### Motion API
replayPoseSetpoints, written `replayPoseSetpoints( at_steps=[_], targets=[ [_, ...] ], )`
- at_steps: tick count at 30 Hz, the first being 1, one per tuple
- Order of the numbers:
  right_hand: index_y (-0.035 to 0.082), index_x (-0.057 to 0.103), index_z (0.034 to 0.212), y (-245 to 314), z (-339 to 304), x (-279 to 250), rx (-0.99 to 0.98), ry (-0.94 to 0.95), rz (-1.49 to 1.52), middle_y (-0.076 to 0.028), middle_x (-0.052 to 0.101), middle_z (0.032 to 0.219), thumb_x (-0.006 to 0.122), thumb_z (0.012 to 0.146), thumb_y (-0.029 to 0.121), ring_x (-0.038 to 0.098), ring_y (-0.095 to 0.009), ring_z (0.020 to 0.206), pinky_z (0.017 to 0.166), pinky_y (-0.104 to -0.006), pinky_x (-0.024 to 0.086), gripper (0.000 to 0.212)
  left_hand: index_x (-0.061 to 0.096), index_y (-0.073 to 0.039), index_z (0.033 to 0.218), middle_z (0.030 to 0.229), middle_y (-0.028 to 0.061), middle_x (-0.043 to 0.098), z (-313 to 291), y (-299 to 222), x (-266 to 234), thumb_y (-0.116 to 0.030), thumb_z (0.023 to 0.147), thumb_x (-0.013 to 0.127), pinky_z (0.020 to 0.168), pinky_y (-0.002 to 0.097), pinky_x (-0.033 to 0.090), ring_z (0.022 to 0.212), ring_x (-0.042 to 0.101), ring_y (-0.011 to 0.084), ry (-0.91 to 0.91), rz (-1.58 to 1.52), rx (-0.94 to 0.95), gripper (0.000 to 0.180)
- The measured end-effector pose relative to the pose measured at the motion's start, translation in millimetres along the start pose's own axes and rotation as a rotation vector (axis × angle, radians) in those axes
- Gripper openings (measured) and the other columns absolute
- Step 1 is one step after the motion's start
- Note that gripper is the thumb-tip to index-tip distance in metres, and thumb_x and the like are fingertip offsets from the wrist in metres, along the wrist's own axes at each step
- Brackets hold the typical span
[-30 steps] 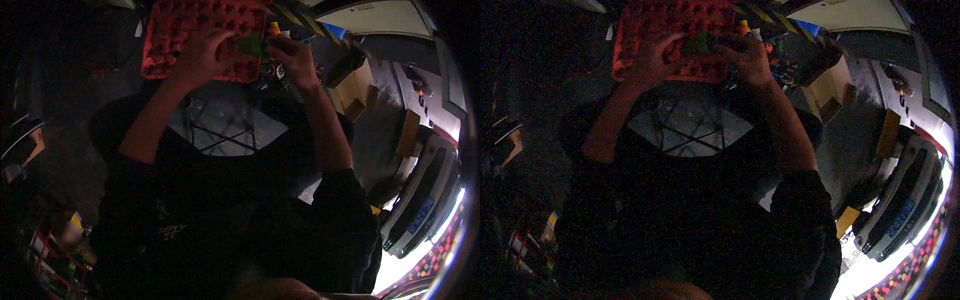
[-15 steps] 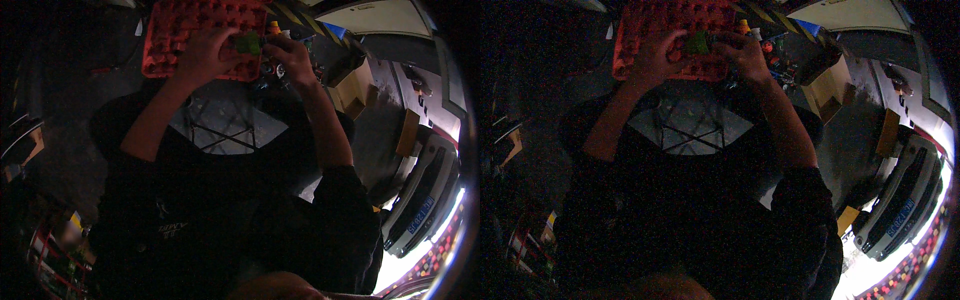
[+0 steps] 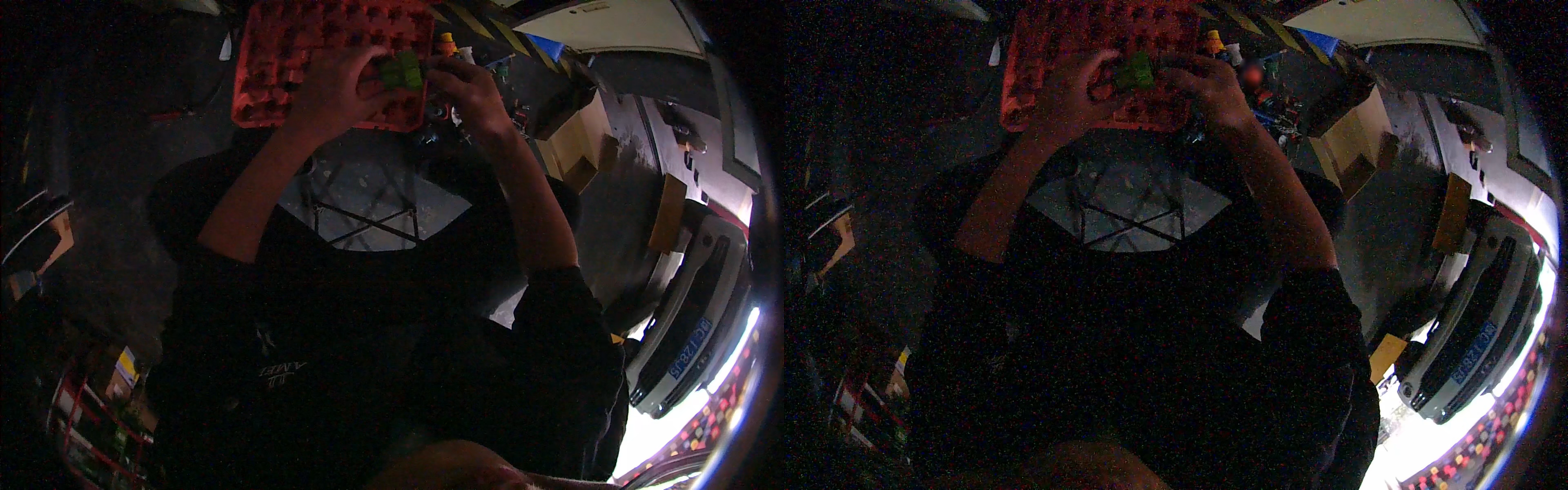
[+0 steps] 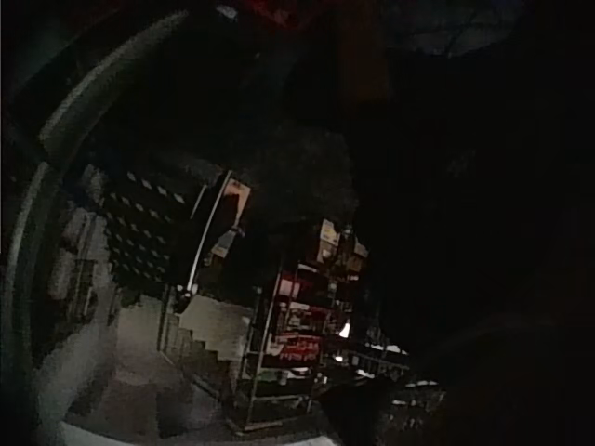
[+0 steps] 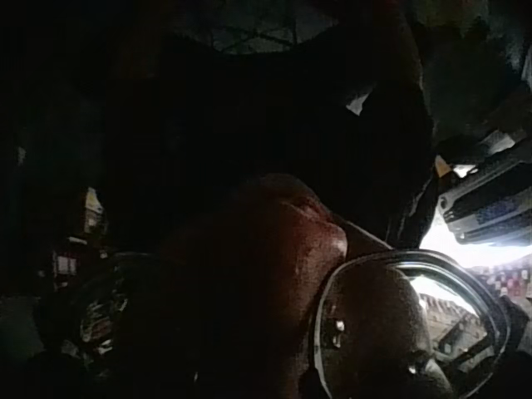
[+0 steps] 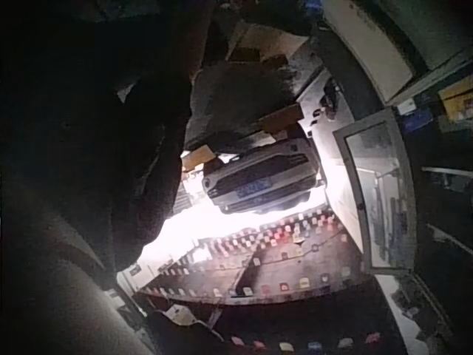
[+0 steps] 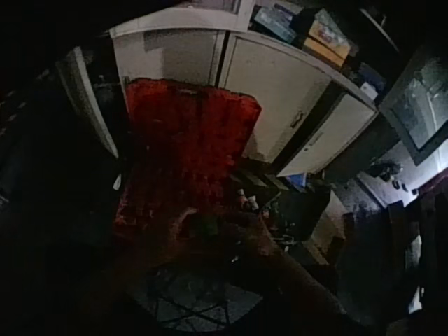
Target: The person uses a ratchet wrench on a vehicle, then washes hands at a sink. Afterward, they walk to a workbench and open a red toolbox, placing several small tools and parts into the tray.
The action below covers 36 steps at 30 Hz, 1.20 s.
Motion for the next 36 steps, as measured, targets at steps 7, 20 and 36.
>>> replayPoseSetpoints(
  at_steps=[7, 20, 36],
  targets=[
    [-0.004, 0.061, 0.13, -1.3, -1.6, 4.3, 0.08, 0.044, 0.048, -0.015, 0.07, 0.118, 0.067, 0.095, 0.029, 0.068, -0.023, 0.106, 0.092, -0.0356, 0.055, 0.048, 0.06, -0.011, 0.13, 0.12, 0.0147, 0.068, 0.8, 0.1, -1.1, -0.053, 0.083, 0.076, 0.092, 0.0475, 0.054, 0.11, 0.066, 0.0357, 0.005, 0.0, 0.018, 0.065],
    [-0.001, 0.054, 0.138, -19.2, 3.6, 6.8, 0.097, 0.182, 0.18, -0.014, 0.066, 0.125, 0.063, 0.098, 0.031, 0.066, -0.023, 0.111, 0.099, -0.0355, 0.054, 0.052, 0.058, -0.012, 0.129, 0.118, 0.0109, 0.068, 4.6, -12.5, -9.4, -0.038, 0.081, 0.081, 0.093, 0.045, 0.052, 0.109, 0.065, 0.0325, -0.038, -0.075, 0.061, 0.059],
    [-0.001, 0.055, 0.136, -25.0, 3.1, 11.5, 0.083, 0.246, 0.285, -0.01, 0.065, 0.122, 0.058, 0.099, 0.026, 0.064, -0.021, 0.109, 0.096, -0.0357, 0.052, 0.045, 0.061, -0.013, 0.12, 0.114, 0.0077, 0.068, 3.2, -13.9, -8.5, -0.035, 0.078, 0.082, 0.094, 0.0451, 0.048, 0.107, 0.064, 0.0312, -0.067, -0.088, 0.079, 0.051]
  ],
)
Point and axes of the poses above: each hand's wrist, its own z-axis towards the middle knuckle, its own x-axis out of the palm, y = z × x, the point moved 8 cm from there along z, towards the middle knuckle
